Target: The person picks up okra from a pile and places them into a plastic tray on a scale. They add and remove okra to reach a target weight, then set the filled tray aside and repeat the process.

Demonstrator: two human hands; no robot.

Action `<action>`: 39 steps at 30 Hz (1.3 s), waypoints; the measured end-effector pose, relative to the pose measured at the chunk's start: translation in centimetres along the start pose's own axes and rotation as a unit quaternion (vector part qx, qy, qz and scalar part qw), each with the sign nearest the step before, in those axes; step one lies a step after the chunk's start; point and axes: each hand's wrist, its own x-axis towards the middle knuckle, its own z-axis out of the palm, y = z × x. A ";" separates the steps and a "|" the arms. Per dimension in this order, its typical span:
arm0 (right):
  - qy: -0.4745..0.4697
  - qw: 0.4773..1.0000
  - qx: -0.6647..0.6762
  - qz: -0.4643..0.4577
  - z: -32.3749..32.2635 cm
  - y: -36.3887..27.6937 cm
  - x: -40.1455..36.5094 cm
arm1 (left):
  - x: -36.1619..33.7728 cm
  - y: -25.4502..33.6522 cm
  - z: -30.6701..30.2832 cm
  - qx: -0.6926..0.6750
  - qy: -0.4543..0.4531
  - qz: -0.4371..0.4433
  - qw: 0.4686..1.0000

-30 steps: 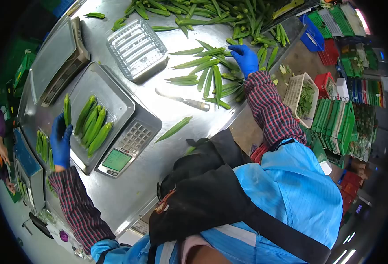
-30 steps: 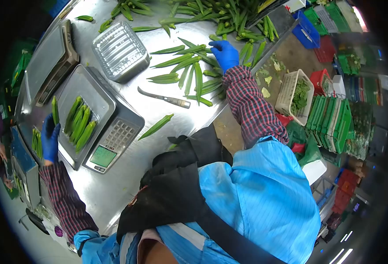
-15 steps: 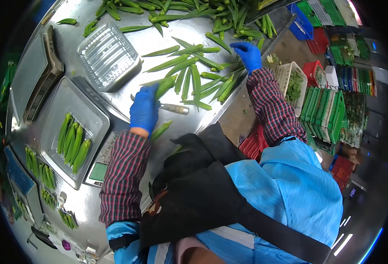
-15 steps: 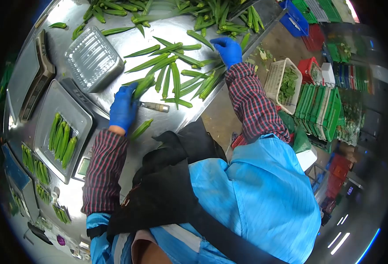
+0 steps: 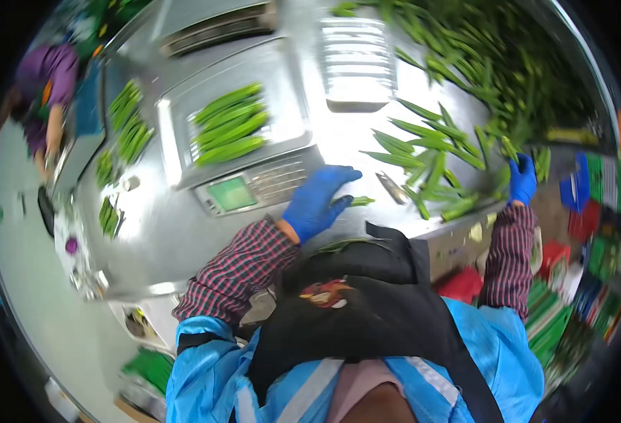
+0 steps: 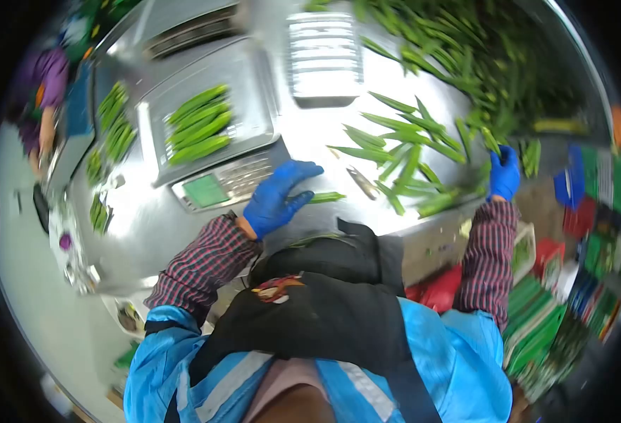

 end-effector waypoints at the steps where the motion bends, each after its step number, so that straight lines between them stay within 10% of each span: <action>1: -0.029 0.991 0.131 -0.017 0.6 -3.4 0.8 | -1.3 -0.1 -0.9 -0.030 -0.016 -0.042 0.999; 9: -0.184 0.881 0.294 -0.322 10.2 -43.0 -6.5 | -12.3 -5.6 -3.9 -0.152 0.074 -0.120 0.978; 13: -0.137 0.871 0.188 -0.433 16.0 -51.1 -8.5 | -16.4 -6.6 -6.3 -0.169 0.122 -0.156 0.965; 19: -0.128 0.880 0.183 -0.419 15.6 -51.1 -9.1 | -20.2 -10.5 -10.5 -0.206 0.162 -0.150 0.953; 28: -0.115 0.901 0.407 -0.098 5.7 -41.0 -6.3 | -16.8 -14.0 -19.1 -0.198 0.287 -0.134 0.928; 39: -0.207 0.890 0.403 -0.056 6.7 -41.0 -7.1 | -12.0 -14.8 -19.6 -0.206 0.289 -0.165 0.920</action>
